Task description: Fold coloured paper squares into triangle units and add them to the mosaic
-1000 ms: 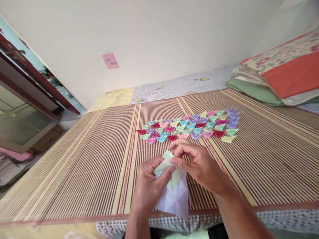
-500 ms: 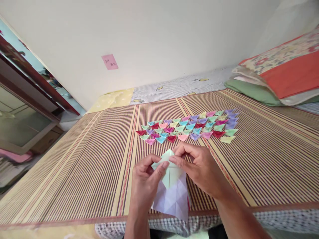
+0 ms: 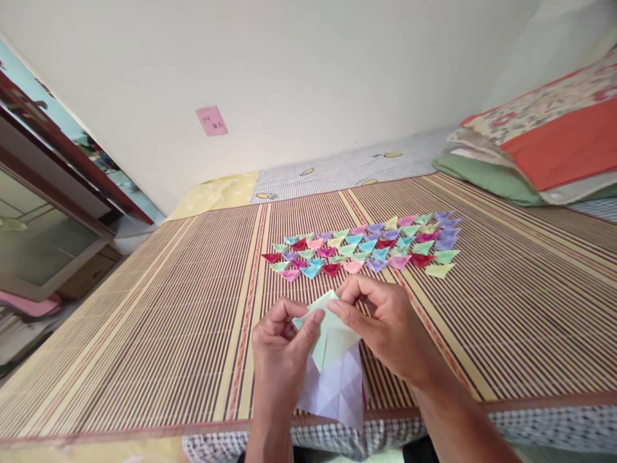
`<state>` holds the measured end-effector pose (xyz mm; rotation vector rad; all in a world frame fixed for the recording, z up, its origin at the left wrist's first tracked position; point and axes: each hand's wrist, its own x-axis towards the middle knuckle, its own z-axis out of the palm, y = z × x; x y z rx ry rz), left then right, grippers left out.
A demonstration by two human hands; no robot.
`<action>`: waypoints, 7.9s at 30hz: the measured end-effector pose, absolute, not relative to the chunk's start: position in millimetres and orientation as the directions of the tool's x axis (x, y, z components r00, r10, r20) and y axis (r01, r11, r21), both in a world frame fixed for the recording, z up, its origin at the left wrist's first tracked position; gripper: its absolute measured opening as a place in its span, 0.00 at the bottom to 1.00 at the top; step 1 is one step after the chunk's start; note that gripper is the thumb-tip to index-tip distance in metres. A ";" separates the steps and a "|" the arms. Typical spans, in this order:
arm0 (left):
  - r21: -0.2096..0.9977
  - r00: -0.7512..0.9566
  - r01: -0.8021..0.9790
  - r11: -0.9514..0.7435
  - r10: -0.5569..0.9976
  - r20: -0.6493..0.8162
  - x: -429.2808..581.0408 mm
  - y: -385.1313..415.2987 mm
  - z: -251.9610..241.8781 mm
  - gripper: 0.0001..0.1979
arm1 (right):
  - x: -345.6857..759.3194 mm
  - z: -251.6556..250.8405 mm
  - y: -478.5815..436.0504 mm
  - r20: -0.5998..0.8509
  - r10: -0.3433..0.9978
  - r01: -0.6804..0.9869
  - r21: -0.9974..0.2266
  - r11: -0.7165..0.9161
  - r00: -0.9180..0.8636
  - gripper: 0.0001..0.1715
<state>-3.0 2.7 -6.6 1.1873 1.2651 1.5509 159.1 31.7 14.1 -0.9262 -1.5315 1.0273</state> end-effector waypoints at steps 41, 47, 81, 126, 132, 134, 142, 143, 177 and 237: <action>0.899 0.000 -0.398 0.183 0.980 -0.199 2.2 5.0 -6.9 0.16 | 160.0 14.6 32.3 0.323 0.931 0.050 -0.941 0.335 -0.171 0.15; 0.931 -0.036 -0.339 0.134 0.987 -0.155 0.3 5.6 -5.7 0.17 | 159.0 11.8 34.7 0.253 0.952 -0.014 -0.967 0.255 -0.171 0.10; 0.999 0.052 -0.006 0.038 0.998 -0.038 -9.4 2.1 -4.9 0.12 | 167.5 11.9 38.7 0.231 0.887 0.039 -0.963 0.268 -0.400 0.15; 0.992 0.094 -0.086 0.093 0.992 -0.085 5.1 3.2 -6.5 0.15 | 164.3 15.0 34.2 0.322 0.901 0.123 -0.921 0.369 -0.292 0.16; 0.995 0.080 -0.068 0.067 0.995 -0.062 6.0 0.7 -8.9 0.17 | 171.6 11.6 40.0 0.274 0.928 0.094 -0.948 0.305 -0.253 0.14; 0.999 0.072 -0.033 0.043 0.997 -0.040 6.8 0.1 -7.7 0.18 | 173.2 10.7 41.5 0.242 0.937 0.066 -0.962 0.266 -0.251 0.15; 0.999 0.195 0.049 0.001 0.981 -0.011 -5.5 1.1 1.8 0.22 | 186.1 6.0 50.0 0.269 0.942 0.027 -0.960 0.280 -0.202 0.16; 0.998 0.229 0.055 0.009 0.973 -0.022 -8.7 1.9 2.5 0.21 | 189.3 6.6 50.8 0.276 0.940 0.038 -0.957 0.289 -0.200 0.16; 0.616 -0.124 -0.786 0.063 0.958 -0.257 27.6 10.6 -7.3 0.14 | 139.0 -1.1 33.6 0.151 0.979 -0.234 -0.965 0.115 -0.139 0.10; 0.918 -0.074 -0.384 0.097 0.988 -0.136 5.4 5.8 -2.1 0.10 | 178.1 10.7 40.6 0.607 0.772 0.134 -0.763 0.632 -0.190 0.09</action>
